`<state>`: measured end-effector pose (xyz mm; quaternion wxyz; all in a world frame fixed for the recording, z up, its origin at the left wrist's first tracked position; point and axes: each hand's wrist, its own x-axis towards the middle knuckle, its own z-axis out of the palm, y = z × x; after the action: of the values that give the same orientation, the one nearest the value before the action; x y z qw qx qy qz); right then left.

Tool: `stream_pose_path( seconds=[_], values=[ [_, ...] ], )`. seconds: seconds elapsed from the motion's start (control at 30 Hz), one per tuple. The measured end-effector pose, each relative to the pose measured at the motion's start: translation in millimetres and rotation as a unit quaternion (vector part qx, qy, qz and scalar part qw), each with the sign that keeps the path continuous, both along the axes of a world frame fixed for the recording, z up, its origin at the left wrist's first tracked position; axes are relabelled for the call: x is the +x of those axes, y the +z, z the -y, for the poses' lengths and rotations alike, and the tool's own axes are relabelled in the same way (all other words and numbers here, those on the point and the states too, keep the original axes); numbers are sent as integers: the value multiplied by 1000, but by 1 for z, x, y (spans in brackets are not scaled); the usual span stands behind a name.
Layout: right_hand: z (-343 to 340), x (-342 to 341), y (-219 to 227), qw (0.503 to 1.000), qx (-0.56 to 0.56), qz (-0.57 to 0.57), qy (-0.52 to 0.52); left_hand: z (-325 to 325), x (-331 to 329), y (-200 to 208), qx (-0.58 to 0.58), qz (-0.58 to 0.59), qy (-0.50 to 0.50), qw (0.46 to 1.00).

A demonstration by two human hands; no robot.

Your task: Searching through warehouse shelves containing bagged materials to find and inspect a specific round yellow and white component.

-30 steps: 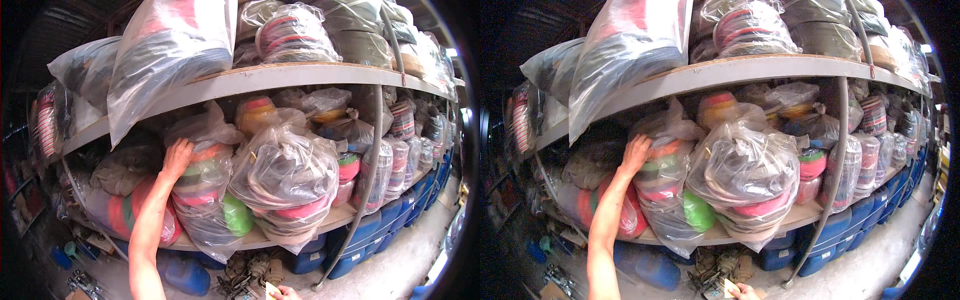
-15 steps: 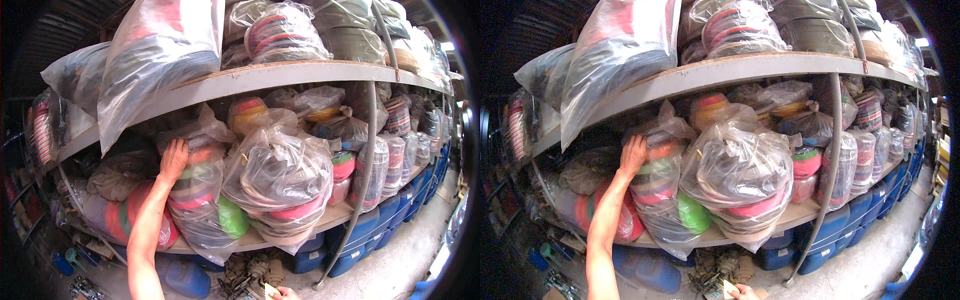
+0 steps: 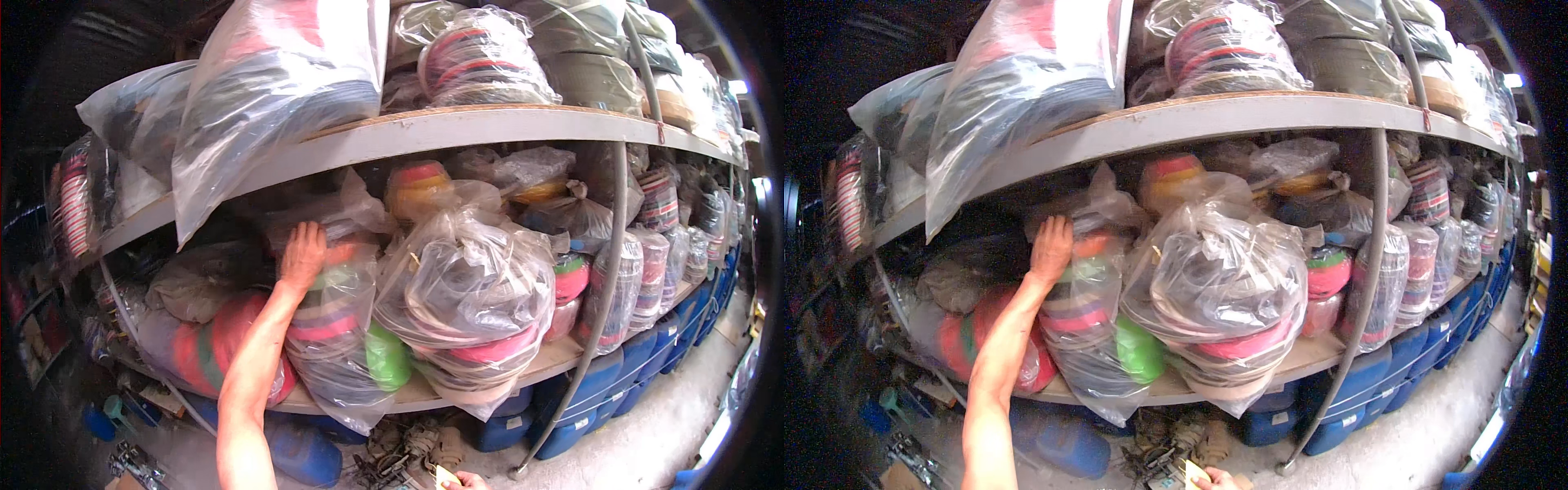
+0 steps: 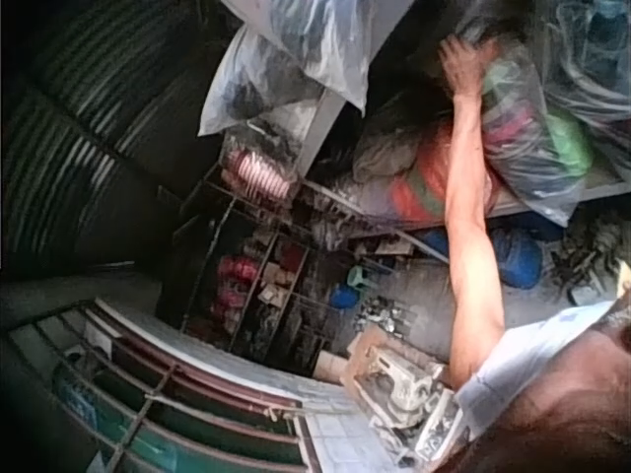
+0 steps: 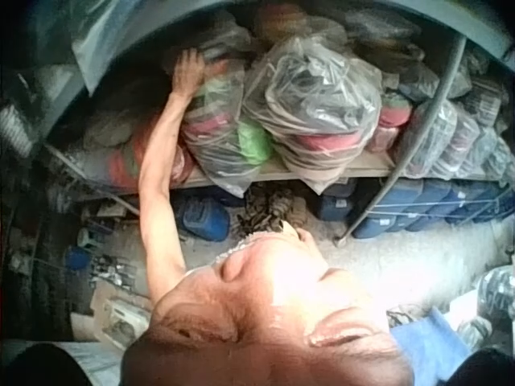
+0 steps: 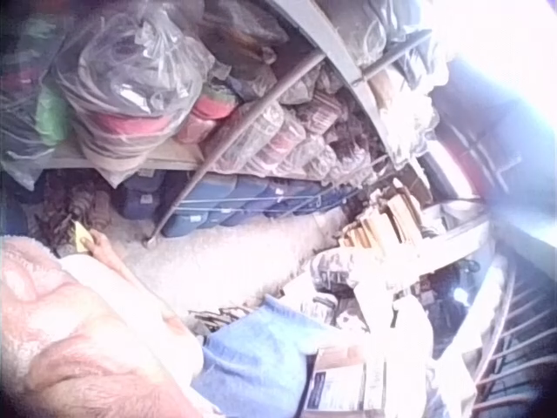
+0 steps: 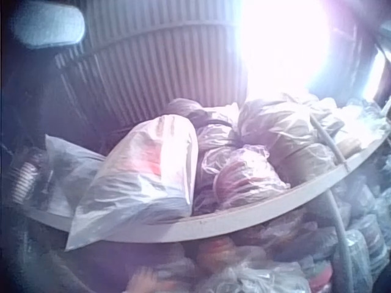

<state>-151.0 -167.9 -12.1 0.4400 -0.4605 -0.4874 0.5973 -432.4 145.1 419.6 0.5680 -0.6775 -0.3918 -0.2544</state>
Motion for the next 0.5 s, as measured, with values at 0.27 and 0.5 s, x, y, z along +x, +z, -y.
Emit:
stream_pose_path(
  seconds=[0.27, 0.5],
  values=[
    [2, -1, 8, 999, -17, 12, 26, 12, -1, 1, -54, 33, -41, 997],
    [4, -3, 27, 997, -63, 11, 42, 19, -10, 1, -19, 0, -53, 998]
  ],
)
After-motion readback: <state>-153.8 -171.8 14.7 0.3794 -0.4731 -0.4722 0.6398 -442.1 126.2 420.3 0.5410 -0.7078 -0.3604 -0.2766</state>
